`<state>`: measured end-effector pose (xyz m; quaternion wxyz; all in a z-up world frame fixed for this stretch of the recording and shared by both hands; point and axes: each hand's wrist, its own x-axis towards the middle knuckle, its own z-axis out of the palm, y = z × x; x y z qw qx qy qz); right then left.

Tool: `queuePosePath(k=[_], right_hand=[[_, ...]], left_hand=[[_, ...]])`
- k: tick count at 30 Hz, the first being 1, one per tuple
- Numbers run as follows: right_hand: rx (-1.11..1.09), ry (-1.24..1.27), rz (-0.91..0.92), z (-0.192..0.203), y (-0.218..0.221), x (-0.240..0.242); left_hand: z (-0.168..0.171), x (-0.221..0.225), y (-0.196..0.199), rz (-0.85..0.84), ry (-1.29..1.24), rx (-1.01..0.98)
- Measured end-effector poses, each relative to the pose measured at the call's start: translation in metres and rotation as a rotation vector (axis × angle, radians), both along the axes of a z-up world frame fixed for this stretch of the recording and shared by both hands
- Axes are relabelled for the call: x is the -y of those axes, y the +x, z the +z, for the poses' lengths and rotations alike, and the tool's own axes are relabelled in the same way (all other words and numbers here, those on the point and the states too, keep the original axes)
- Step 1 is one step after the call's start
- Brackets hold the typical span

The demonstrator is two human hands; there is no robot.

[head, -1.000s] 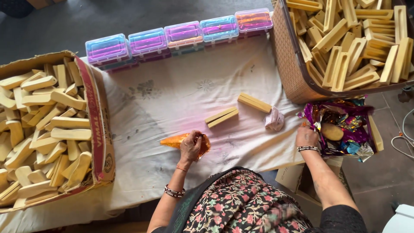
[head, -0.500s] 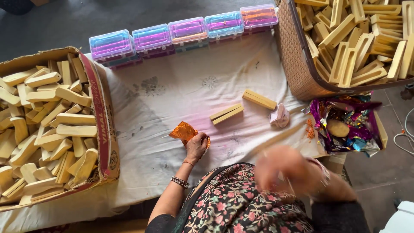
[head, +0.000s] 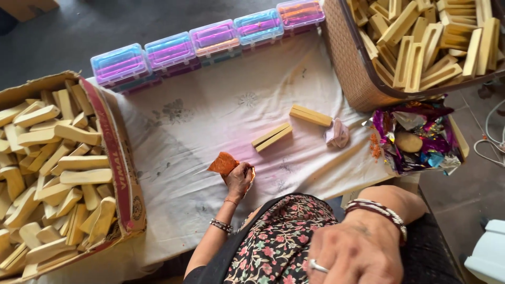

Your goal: The person is packaging sandalwood sticks or incense components into paper and foil wraps.

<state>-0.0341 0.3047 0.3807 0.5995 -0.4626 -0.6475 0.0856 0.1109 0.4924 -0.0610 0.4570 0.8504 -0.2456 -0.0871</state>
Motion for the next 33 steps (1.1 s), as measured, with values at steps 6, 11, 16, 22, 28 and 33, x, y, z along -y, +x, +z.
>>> queuePosePath(k=[6,11,16,22,28,33], right_hand=[[-0.046,-0.078,-0.063,0.041,0.05,0.009],[-0.28,-0.175,-1.366,-0.121,0.106,0.08],[-0.314,-0.909,-1.912,-0.303,0.147,0.168],[-0.177,-1.417,-1.969,-0.398,0.106,0.204],[-0.377,-1.56,-2.115,-0.443,0.091,0.248],[-0.189,-1.634,-2.306,-0.409,0.103,0.23]], left_hand=[[0.006,0.001,-0.001,0.053,0.06,-0.037],[-0.009,-0.003,0.002,0.003,0.003,0.011],[0.0,-0.001,0.001,0.013,-0.017,0.028],[0.009,-0.001,0.001,-0.006,-0.011,0.047],[0.014,-0.002,0.0,-0.006,0.01,0.05],[0.008,-0.002,-0.003,-0.017,-0.031,0.069]])
